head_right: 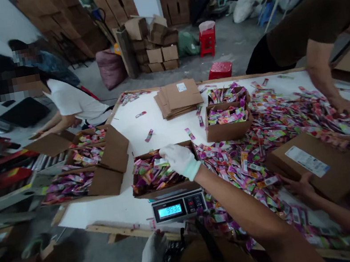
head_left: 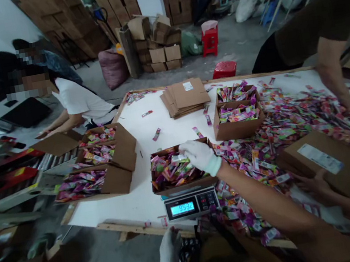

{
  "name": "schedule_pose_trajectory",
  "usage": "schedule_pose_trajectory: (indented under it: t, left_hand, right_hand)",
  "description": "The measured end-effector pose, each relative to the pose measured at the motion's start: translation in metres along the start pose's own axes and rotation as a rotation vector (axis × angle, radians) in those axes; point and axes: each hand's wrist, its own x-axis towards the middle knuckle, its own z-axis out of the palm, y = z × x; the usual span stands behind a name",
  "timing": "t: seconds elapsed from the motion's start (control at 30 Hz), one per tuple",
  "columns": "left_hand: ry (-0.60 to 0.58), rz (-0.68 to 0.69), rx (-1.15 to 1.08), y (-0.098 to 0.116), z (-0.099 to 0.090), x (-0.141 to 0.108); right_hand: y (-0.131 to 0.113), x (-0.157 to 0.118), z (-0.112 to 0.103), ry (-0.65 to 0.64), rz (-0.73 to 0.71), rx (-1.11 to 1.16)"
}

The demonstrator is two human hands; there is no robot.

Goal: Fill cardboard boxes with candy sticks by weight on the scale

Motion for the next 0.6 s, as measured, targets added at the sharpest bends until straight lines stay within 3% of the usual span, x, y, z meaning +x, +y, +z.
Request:
schedule_pose_trajectory:
  t: [0.17,0.23,0.33,0.43,0.6]
  left_hand:
    - [0.020,-0.056,-0.059,0.000,0.004,-0.009]
    - [0.021,-0.067,-0.052,0.005,0.010,-0.012]
    - [0.016,-0.059,-0.053,0.009,0.018,-0.011]
    - [-0.004,-0.059,-0.049,0.007,0.020,-0.007]
    - [-0.001,-0.069,-0.018,0.004,0.024,-0.004]
  right_hand:
    - [0.009,-0.024,-0.067,0.612,0.068,0.291]
    - [0.013,-0.046,-0.099,0.775,0.090,0.292]
    - [0.032,-0.090,-0.137,0.917,0.124,0.209]
    - [0.066,-0.139,-0.150,0.884,0.260,0.095]
    - [0.102,-0.192,-0.134,0.517,0.594,-0.158]
